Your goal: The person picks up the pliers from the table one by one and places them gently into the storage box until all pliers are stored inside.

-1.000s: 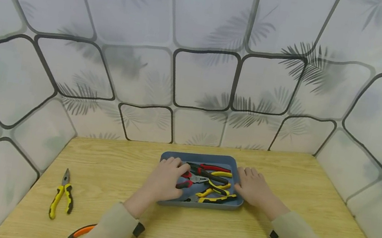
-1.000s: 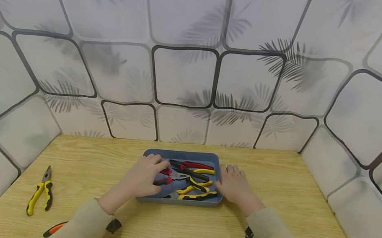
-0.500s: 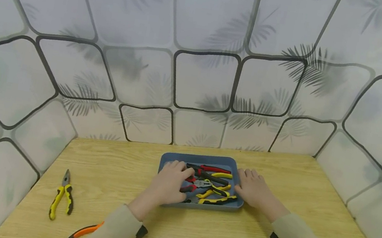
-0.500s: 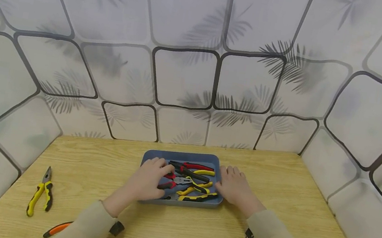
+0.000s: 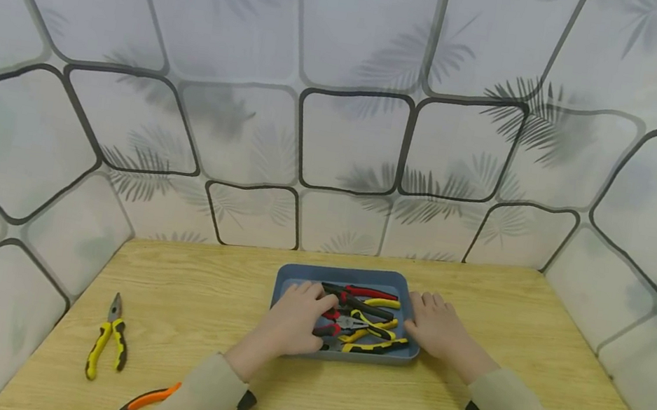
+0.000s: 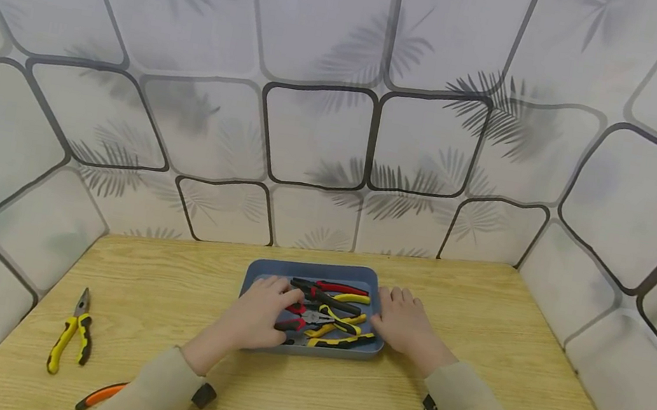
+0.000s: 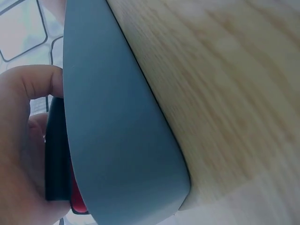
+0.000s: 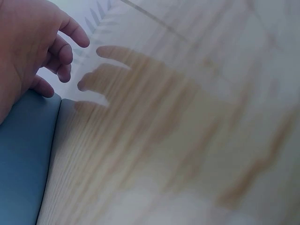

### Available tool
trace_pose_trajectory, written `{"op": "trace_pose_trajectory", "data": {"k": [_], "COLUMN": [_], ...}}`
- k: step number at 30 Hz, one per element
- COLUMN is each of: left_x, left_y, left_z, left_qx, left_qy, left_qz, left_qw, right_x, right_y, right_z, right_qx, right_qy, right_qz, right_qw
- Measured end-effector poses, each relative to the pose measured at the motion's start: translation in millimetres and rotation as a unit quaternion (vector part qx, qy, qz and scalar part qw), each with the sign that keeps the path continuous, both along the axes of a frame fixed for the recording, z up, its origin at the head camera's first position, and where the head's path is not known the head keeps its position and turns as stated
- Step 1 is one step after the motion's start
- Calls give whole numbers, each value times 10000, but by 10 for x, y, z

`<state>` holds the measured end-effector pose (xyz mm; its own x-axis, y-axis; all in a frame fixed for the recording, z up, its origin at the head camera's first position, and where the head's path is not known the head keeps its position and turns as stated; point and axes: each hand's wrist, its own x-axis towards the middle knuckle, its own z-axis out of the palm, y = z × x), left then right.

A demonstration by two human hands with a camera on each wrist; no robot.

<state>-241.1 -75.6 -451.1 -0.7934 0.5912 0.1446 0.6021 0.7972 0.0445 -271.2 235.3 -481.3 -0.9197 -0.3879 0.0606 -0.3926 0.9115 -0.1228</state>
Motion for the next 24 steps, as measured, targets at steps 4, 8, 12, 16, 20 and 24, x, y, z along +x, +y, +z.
{"op": "trace_pose_trajectory", "data": {"k": [4, 8, 12, 16, 20, 24], "left_x": [-4, -10, -18, -17, -9, -13], "left_y": [3, 8, 20, 28, 19, -8], "left_z": [-12, -22, -34, -40, -30, 10], "left_qx": [48, 85, 132, 147, 232, 422], "left_qy": [-110, -239, -377, -397, -251, -37], "left_qz": [42, 5, -111, -159, -212, -230], "left_qw": [9999, 9997, 9991, 9990, 9992, 9988], "right_x": [2, -15, -8, 8, 18, 16], "right_y": [8, 31, 32, 17, 4, -7], "right_z": [-5, -44, -39, -15, 0, 13], "right_qx": [-6, -2, -85, -59, -73, -87], "right_qy": [103, 110, 33, 19, 20, -5], "right_qz": [73, 86, 59, 81, 99, 45], "right_qw": [9999, 9999, 9999, 9999, 9999, 10000]}}
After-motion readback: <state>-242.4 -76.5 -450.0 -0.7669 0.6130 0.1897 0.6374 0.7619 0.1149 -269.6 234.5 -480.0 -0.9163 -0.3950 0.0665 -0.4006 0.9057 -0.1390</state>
